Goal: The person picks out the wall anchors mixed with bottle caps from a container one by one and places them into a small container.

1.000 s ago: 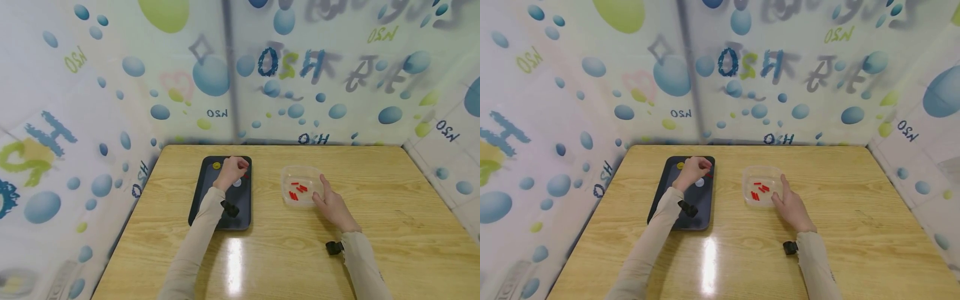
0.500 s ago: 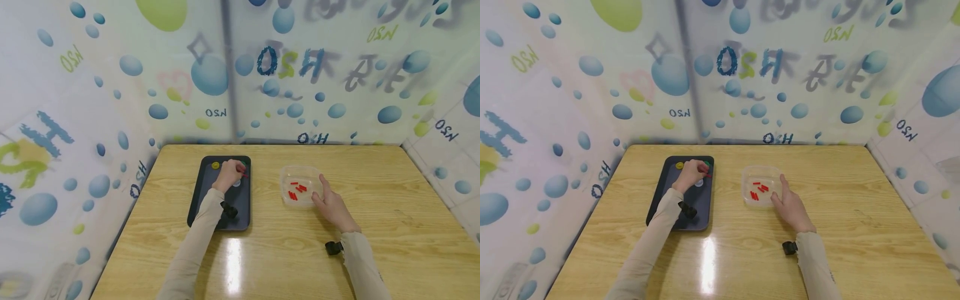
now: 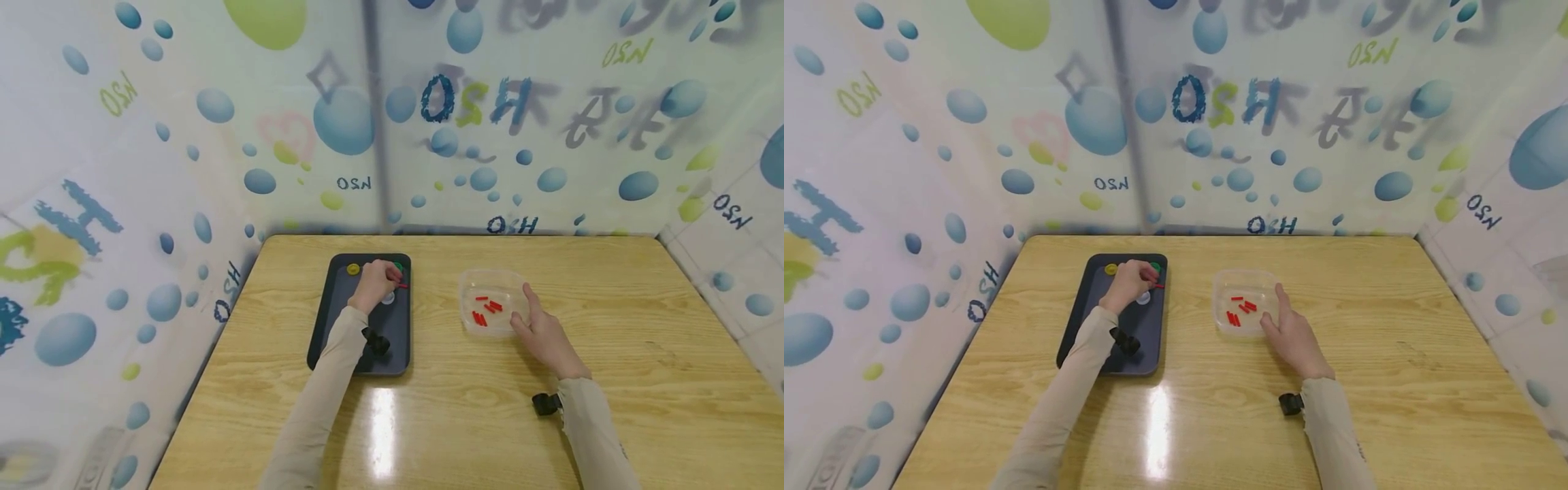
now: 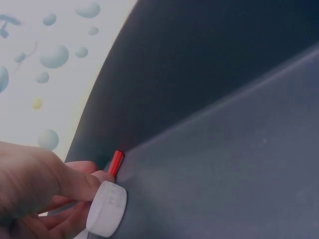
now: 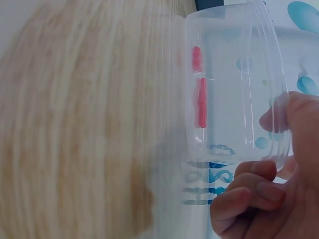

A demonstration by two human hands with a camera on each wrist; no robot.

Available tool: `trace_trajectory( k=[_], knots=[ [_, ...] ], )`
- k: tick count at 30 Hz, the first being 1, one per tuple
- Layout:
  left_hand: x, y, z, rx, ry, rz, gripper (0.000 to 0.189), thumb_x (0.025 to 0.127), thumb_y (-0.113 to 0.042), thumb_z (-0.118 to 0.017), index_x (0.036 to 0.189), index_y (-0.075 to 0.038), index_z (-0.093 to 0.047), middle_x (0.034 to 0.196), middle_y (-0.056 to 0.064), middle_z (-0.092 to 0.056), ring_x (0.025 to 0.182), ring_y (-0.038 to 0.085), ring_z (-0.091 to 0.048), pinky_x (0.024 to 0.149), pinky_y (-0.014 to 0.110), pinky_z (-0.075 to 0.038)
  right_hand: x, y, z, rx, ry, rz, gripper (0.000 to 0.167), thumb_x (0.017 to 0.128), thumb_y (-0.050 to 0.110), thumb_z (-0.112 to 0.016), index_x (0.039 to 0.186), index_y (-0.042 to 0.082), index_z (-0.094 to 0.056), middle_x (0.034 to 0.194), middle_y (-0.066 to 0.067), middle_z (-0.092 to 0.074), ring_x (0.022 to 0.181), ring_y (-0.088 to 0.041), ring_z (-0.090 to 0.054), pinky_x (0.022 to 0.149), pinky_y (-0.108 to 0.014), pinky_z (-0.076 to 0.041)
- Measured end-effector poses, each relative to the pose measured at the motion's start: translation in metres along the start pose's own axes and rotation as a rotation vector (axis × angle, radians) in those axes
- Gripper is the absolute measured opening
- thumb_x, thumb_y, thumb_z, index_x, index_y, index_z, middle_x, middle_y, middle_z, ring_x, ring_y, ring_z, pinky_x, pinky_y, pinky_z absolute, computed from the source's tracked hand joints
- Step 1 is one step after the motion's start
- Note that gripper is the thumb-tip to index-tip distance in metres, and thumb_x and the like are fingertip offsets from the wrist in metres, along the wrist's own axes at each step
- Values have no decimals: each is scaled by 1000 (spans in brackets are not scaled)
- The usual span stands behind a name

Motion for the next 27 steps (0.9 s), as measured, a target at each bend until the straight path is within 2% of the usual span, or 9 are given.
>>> trace_trajectory(
  k=[8, 15, 21, 27],
  knots=[
    [-2, 0, 0, -16, 2, -10, 17, 91, 4, -68, 102, -5, -76, 93, 9, -75, 85, 22, -70, 78, 36, -59, 0, 0, -1, -8, 9, -8, 74, 108, 26, -46, 162, 0, -3, 52, 3, -37, 45, -9, -27, 50, -30, -35],
    [-4, -3, 4, -29, -13, -13, 17, 92, 2, -67, 104, -5, -76, 95, 9, -75, 87, 22, -71, 77, 35, -59, 0, 0, 1, -13, -1, -7, 74, 108, 27, -45, 162, 0, -3, 52, 4, -37, 43, -10, -26, 48, -30, -35],
    [-8, -15, 13, -62, -44, -47, 15, 94, -1, -68, 107, -3, -76, 96, 10, -75, 86, 23, -71, 76, 37, -60, -2, 0, 0, -16, -1, -4, 74, 108, 27, -45, 162, 0, -2, 52, 3, -37, 43, -10, -27, 47, -30, -35],
    [-12, -30, 21, -77, -77, -67, 13, 95, -5, -68, 107, -4, -75, 97, 8, -76, 84, 21, -71, 71, 32, -59, -1, 1, 0, -18, -8, 8, 73, 108, 25, -46, 161, -2, -4, 52, 3, -37, 44, -9, -26, 47, -29, -35]
  ],
)
Point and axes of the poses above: each hand's wrist, its own x-axis towards the middle knuckle, its own z-axis out of the back of the hand, y = z × x, the point moved 8 cm from there along x, towards the middle knuckle
